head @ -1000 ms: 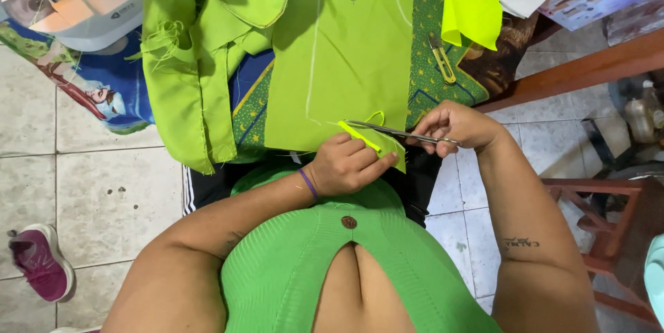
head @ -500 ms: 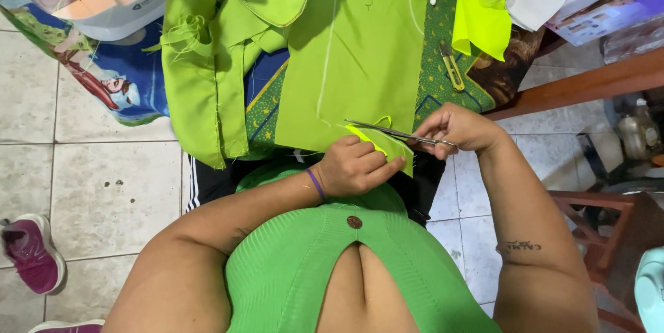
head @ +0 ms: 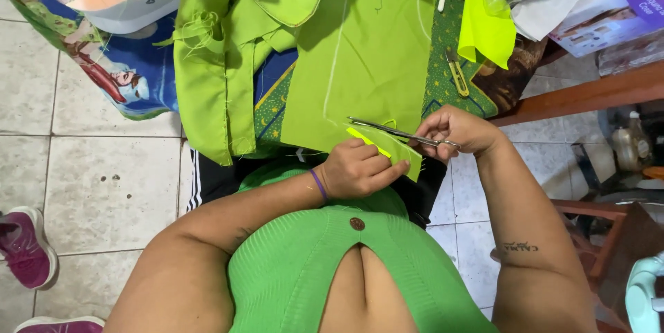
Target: The person uses scissors to cut a piece of lime green fabric that has a white pattern drawn on it. They carefully follow the drawn lines to shape the material, occasionally pausing to adjust the fabric's position on their lap.
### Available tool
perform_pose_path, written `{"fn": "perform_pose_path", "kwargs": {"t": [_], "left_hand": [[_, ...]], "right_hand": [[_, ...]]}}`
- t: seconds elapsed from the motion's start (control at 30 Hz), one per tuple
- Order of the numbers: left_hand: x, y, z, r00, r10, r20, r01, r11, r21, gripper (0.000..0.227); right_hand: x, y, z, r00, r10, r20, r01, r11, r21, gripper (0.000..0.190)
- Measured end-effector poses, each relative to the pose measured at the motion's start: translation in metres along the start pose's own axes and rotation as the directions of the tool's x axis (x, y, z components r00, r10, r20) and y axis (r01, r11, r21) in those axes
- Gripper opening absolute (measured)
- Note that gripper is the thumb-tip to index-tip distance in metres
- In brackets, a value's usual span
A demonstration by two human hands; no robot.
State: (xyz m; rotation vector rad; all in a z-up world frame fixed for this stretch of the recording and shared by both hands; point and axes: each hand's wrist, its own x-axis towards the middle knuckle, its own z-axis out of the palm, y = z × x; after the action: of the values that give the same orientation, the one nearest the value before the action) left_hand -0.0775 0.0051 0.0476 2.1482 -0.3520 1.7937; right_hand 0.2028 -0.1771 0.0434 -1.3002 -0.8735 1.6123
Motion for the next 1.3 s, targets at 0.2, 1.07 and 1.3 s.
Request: {"fn": "perform_pose_path", "kwargs": {"t": [0.2, 1.07, 1.3], "left_hand": [[0.004, 0.001, -0.003, 1.000, -0.001, -0.026, 0.001, 1.000, 0.005, 0.013], [0.013, 0.005, -0.014, 0.996, 0.000, -0.088, -0.002, 1.000, -0.017, 0.017], [0.014, 0.007, -0.015, 0.993, -0.006, -0.119, 0.004, 1.000, -0.019, 0.011]], "right_hand": [[0.012, -0.010, 0.012, 0.999, 0.039, -0.013, -0.039, 0.999, -0.036, 0.074], [0.050, -0.003, 0.012, 0.998, 0.061, -0.016, -0.062, 0.995, -0.079, 0.072], [0.070, -0.012, 0.025, 1.000, 0.031, 0.000, -0.031, 0.995, -0.093, 0.075]]}}
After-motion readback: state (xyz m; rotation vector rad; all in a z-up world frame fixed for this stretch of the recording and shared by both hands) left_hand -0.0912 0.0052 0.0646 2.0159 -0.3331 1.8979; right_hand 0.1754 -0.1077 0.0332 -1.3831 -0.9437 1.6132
